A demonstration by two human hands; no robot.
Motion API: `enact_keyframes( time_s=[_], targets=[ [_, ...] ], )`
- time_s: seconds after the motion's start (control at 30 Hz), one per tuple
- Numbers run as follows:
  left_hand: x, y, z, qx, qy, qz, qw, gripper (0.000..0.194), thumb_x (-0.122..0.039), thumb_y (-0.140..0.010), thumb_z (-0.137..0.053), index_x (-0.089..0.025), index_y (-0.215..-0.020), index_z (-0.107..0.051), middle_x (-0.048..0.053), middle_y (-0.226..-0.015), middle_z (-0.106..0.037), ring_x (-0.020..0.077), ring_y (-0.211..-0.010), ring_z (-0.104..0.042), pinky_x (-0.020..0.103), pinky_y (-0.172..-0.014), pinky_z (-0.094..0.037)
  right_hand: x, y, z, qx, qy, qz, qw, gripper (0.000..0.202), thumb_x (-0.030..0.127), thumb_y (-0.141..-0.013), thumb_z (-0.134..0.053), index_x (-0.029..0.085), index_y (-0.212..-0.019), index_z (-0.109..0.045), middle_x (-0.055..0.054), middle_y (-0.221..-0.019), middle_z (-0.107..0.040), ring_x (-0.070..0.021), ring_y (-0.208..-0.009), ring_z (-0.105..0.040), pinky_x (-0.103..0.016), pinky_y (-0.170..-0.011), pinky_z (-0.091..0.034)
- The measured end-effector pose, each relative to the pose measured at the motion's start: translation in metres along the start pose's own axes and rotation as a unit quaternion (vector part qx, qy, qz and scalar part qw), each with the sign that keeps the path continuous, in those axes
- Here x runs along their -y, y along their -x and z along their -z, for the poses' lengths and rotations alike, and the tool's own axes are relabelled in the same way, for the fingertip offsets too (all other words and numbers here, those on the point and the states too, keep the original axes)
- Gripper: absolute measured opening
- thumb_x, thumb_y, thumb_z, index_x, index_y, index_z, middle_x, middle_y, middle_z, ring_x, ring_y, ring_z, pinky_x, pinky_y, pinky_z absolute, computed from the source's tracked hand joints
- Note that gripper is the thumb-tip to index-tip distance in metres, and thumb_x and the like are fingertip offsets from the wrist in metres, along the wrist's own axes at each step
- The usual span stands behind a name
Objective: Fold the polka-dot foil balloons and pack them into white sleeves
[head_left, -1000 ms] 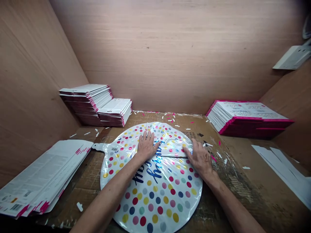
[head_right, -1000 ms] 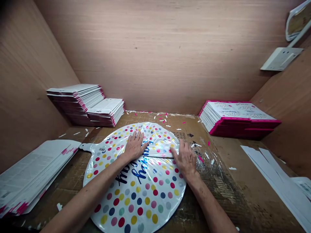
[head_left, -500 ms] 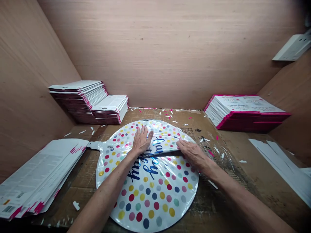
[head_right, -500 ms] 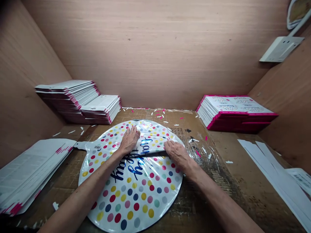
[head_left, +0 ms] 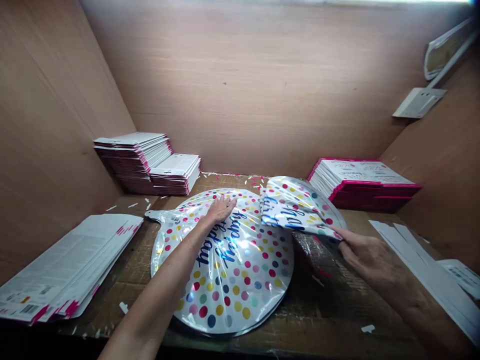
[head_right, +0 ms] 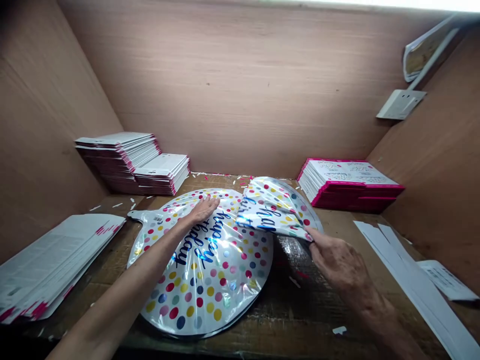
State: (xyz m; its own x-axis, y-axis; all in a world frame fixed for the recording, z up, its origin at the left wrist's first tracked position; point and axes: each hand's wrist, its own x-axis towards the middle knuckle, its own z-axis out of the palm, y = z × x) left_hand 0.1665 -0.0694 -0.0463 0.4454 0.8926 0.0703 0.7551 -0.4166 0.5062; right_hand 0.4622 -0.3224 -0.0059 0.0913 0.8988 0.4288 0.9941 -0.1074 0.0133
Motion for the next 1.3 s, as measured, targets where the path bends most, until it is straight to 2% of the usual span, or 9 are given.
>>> enact_keyframes(
  time_s=[0.17,0.33,0.5,0.63,0.73,0.8,0.97,1.13,1.3],
  targets=[
    [-0.033,0.083,-0.005,-0.051,0.139,0.104,0.983,0.074,-0.067,-0.093,-0.009,-0.017,-0.111,-0.059,0.014,-0.109,-0.069,0.0258,-0.095,-0.068,0.036,-0.079,-0.053,0.076,0.014,-0.011,0.07,-0.003,0.036,0.997,0.03,0.015,-0.089,-0.045,0.016,-0.112,-0.064,-0.013,-0.104,-0.072,-0.0232,-0.077,-0.068,-0.031,-0.061,-0.05],
    [-0.061,0.169,-0.038,0.046,0.573,0.234,0.784,0.06,-0.068,-0.075,-0.064,-0.017,-0.105,-0.055,0.005,-0.084,-0.069,0.016,-0.062,-0.067,0.028,-0.058,-0.055,0.174,0.024,-0.033,0.129,-0.073,0.092,0.985,0.029,0.016,-0.087,-0.056,0.011,-0.115,-0.061,-0.015,-0.098,-0.07,-0.0269,-0.081,-0.067,-0.037,-0.07,-0.055],
    [-0.043,0.176,-0.009,0.002,0.619,0.248,0.745,0.053,-0.041,-0.061,-0.086,-0.015,-0.095,-0.056,0.002,-0.072,-0.068,0.0141,-0.058,-0.064,0.024,-0.056,-0.053,0.158,0.037,-0.038,0.037,-0.248,0.325,0.912,0.079,0.043,-0.086,-0.062,0.002,-0.146,-0.03,-0.026,-0.145,-0.044,-0.0325,-0.137,-0.04,-0.046,-0.106,-0.043],
    [-0.018,0.184,0.023,0.118,0.48,0.267,0.827,0.054,-0.044,-0.066,-0.081,-0.012,-0.104,-0.06,0.008,-0.077,-0.071,0.0254,-0.071,-0.07,0.031,-0.059,-0.055,0.129,0.025,-0.057,-0.046,-0.206,0.342,0.916,0.056,0.011,-0.094,-0.04,0.008,-0.149,-0.03,-0.023,-0.147,-0.043,-0.0269,-0.141,-0.034,-0.048,-0.109,-0.04],
    [-0.003,0.199,0.021,0.002,0.185,0.201,0.962,0.052,-0.045,-0.074,-0.073,-0.015,-0.115,-0.061,0.011,-0.095,-0.072,0.033,-0.097,-0.068,0.042,-0.079,-0.057,0.132,0.018,-0.072,-0.009,-0.164,0.375,0.912,0.04,0.009,-0.096,-0.04,0.012,-0.135,-0.051,-0.018,-0.137,-0.056,-0.0258,-0.129,-0.051,-0.044,-0.101,-0.048],
    [0.009,0.206,0.012,-0.082,0.036,0.057,0.994,0.043,-0.029,-0.084,-0.06,-0.02,-0.126,-0.058,0.011,-0.126,-0.065,0.0318,-0.124,-0.055,0.048,-0.102,-0.047,0.137,0.018,-0.075,0.018,-0.153,0.379,0.912,0.034,0.011,-0.095,-0.044,0.012,-0.127,-0.057,-0.018,-0.132,-0.06,-0.0275,-0.124,-0.055,-0.045,-0.098,-0.051],
    [0.038,0.197,0.001,0.035,-0.051,-0.208,0.976,0.076,0.006,-0.074,-0.038,-0.026,-0.142,-0.045,0.001,-0.148,-0.048,0.0246,-0.146,-0.026,0.049,-0.115,-0.035,0.139,0.019,-0.073,0.092,-0.17,0.391,0.9,0.04,0.013,-0.091,-0.05,0.015,-0.13,-0.057,-0.015,-0.132,-0.06,-0.0267,-0.124,-0.053,-0.045,-0.102,-0.047],
    [0.051,0.186,0.008,0.102,-0.021,-0.175,0.979,0.074,-0.002,-0.072,-0.05,-0.024,-0.142,-0.047,0.007,-0.147,-0.049,0.0311,-0.143,-0.032,0.049,-0.114,-0.034,0.132,0.016,-0.077,0.095,-0.226,0.326,0.913,0.039,0.016,-0.091,-0.044,0.014,-0.127,-0.06,-0.014,-0.128,-0.063,-0.0249,-0.121,-0.056,-0.041,-0.1,-0.046],
    [0.036,0.18,0.007,0.025,0.211,0.003,0.977,0.045,-0.032,-0.082,-0.061,-0.023,-0.127,-0.061,0.009,-0.118,-0.07,0.0283,-0.117,-0.061,0.04,-0.101,-0.047,0.141,-0.015,-0.086,0.145,-0.242,0.093,0.955,0.034,0.032,-0.099,-0.037,0.019,-0.089,-0.066,-0.006,-0.084,-0.07,-0.0185,-0.077,-0.065,-0.028,-0.068,-0.048]
  ],
)
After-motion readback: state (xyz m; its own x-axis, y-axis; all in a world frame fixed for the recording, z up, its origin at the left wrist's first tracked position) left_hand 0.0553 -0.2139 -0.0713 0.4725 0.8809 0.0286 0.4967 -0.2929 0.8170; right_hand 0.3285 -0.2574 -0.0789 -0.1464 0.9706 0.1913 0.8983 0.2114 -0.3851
